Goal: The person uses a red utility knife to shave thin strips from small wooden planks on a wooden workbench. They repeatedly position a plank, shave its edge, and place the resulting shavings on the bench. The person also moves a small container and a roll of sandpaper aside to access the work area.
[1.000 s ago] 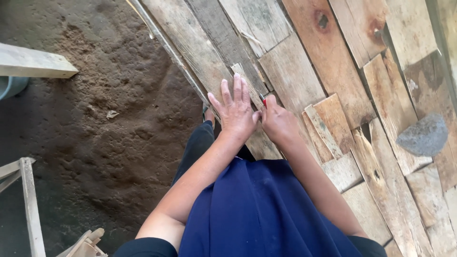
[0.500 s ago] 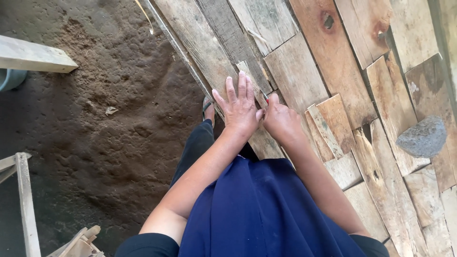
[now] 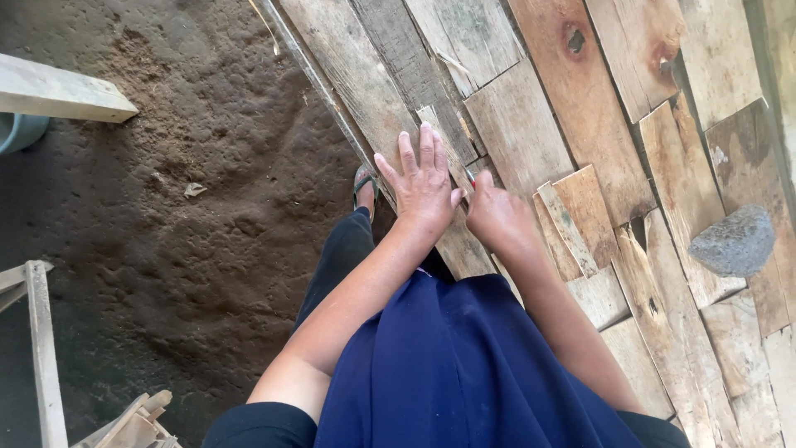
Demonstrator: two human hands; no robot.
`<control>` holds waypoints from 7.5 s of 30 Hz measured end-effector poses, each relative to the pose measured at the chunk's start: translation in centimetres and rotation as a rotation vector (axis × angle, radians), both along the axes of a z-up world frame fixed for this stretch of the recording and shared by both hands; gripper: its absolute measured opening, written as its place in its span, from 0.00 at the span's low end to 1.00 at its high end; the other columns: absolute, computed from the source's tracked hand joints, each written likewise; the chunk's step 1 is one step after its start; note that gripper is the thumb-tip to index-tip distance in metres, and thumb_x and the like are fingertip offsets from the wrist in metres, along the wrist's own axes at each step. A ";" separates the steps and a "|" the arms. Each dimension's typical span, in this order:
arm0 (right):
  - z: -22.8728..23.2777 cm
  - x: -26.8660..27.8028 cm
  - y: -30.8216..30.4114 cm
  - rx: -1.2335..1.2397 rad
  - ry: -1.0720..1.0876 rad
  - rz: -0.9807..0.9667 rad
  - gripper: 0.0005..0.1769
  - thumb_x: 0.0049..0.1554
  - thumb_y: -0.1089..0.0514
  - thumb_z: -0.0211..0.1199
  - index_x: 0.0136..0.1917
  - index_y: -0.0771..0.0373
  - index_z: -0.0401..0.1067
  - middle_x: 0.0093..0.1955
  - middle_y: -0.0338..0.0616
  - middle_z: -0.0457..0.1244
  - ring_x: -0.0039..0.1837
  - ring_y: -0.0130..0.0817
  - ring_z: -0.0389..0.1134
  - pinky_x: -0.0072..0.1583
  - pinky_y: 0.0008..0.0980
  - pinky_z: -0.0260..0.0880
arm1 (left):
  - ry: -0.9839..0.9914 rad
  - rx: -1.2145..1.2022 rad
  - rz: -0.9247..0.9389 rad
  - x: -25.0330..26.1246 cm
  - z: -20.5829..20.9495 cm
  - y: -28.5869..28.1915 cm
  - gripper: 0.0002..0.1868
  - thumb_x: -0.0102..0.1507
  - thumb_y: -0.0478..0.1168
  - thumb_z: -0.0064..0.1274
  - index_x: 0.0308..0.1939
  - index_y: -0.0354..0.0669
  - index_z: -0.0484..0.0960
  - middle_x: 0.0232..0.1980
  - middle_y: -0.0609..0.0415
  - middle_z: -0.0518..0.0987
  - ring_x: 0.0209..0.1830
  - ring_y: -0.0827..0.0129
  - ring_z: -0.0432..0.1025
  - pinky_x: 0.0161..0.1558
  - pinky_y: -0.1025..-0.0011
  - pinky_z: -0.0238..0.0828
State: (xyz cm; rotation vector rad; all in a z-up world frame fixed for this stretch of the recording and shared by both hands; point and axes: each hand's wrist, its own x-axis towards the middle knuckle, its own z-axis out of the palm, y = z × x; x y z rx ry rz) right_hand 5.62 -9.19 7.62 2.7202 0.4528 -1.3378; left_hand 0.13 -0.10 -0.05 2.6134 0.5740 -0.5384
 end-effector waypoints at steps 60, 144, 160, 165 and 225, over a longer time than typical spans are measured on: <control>-2.0 -5.6 -9.2 -0.049 -0.022 -0.065 0.11 0.67 0.51 0.37 0.56 0.57 0.54 0.48 0.64 0.70 0.57 0.69 0.72 0.61 0.63 0.67 | 0.132 0.009 0.050 0.7 2.1 -1.5 0.70 0.52 0.62 0.71 0.80 0.29 0.41 0.84 0.38 0.30 0.81 0.30 0.25 0.67 0.15 0.24; -1.9 -7.6 -10.1 0.093 0.045 -0.389 0.08 0.65 0.55 0.38 0.52 0.60 0.53 0.45 0.61 0.69 0.46 0.67 0.69 0.48 0.59 0.64 | 0.234 0.254 -0.046 1.6 -0.2 -3.4 0.77 0.56 0.86 0.56 0.81 0.39 0.28 0.84 0.45 0.25 0.79 0.24 0.27 0.65 0.19 0.44; -2.7 -13.0 -17.9 0.057 -0.104 -0.356 0.14 0.64 0.50 0.40 0.59 0.54 0.61 0.52 0.62 0.67 0.55 0.67 0.72 0.59 0.62 0.72 | 0.194 0.137 -0.086 2.1 2.6 -1.9 0.65 0.56 0.69 0.62 0.81 0.37 0.43 0.84 0.40 0.41 0.77 0.21 0.37 0.63 0.18 0.39; -9.4 -15.9 -22.9 -0.011 -0.512 -0.229 0.17 0.56 0.42 0.59 0.55 0.48 0.67 0.52 0.39 0.60 0.59 0.47 0.64 0.57 0.50 0.72 | 0.088 0.250 -0.144 2.6 -1.3 -0.6 0.51 0.58 0.61 0.63 0.75 0.40 0.57 0.76 0.43 0.56 0.69 0.27 0.53 0.58 0.28 0.54; -13.9 31.6 -33.2 0.402 -1.000 -0.667 0.16 0.61 0.38 0.64 0.61 0.37 0.77 0.55 0.31 0.61 0.63 0.34 0.59 0.66 0.42 0.56 | -0.572 -0.068 -0.510 41.4 -6.5 -14.3 0.28 0.62 0.43 0.51 0.67 0.41 0.72 0.74 0.47 0.64 0.74 0.42 0.54 0.67 0.47 0.57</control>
